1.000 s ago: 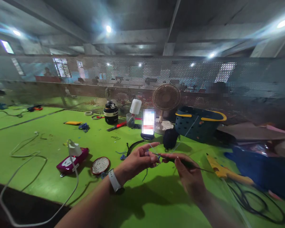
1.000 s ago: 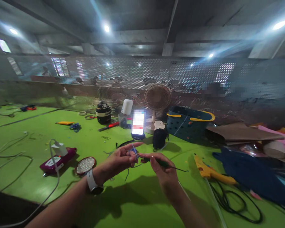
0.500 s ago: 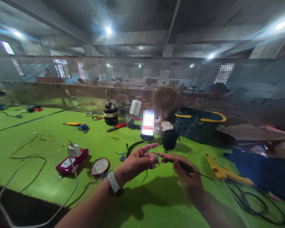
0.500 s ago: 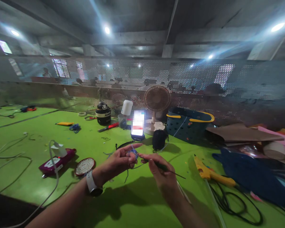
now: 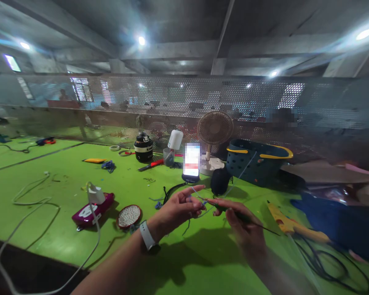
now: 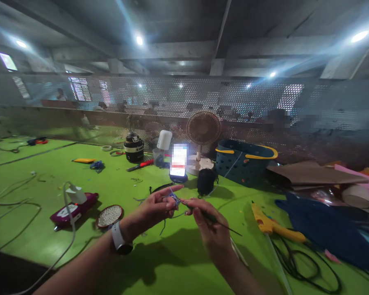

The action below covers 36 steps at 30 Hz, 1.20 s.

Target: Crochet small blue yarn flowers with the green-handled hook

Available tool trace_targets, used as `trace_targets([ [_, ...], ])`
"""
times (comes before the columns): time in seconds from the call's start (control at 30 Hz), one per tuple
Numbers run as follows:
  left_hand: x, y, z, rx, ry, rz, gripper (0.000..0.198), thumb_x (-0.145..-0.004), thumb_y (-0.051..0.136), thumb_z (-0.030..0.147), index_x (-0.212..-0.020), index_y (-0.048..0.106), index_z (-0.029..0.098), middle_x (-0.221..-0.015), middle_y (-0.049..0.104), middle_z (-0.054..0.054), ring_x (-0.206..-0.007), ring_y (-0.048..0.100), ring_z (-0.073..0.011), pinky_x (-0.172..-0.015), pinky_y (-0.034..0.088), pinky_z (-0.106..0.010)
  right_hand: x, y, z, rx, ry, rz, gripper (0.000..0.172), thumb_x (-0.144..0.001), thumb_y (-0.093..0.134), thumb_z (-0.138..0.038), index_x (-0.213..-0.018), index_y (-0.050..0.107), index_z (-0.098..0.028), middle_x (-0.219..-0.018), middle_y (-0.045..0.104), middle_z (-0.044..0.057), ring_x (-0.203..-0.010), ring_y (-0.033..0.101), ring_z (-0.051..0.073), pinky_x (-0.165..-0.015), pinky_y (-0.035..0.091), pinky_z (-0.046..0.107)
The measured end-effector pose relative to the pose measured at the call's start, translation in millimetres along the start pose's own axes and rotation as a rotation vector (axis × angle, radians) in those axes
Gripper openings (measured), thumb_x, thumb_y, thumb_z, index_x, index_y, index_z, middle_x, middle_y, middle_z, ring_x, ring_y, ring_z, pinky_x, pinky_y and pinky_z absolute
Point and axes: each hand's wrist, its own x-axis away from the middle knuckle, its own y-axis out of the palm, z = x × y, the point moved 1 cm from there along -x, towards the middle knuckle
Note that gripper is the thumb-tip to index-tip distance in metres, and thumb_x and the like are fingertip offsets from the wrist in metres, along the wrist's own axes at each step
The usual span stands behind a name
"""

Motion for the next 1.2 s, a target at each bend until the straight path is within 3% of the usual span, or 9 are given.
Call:
trace_targets([
  [0.33, 0.7, 4.4, 3.3, -0.033, 0.034, 0.047, 0.062, -0.068, 0.084, 0.013, -0.125, 0.062, 0.014, -0.072, 0.067, -0.001, -0.06, 0.059, -0.0068, -0.06, 0.044, -0.019, -0.2, -1.6, 1.0, -0.066, 0.088, 0.023, 0.016, -0.093, 0.061, -0.03, -0.101, 0.074, -0.031, -0.099, 0.078, 0.001, -0.072, 0.07, 0.011, -0.071, 0.059, 0.022],
  [1.2, 3.0, 8.6, 7.4, -0.14, 0.085, 0.079, 0.063, -0.068, 0.083, 0.013, -0.126, 0.061, 0.017, -0.073, 0.069, -0.001, -0.064, 0.062, -0.0092, -0.066, 0.046, -0.023, -2.6, -4.7, 1.3, -0.064, 0.101, 0.038, 0.015, -0.091, 0.062, -0.032, -0.096, 0.075, -0.026, -0.097, 0.078, 0.004, -0.07, 0.069, 0.014, -0.071, 0.059, 0.028],
])
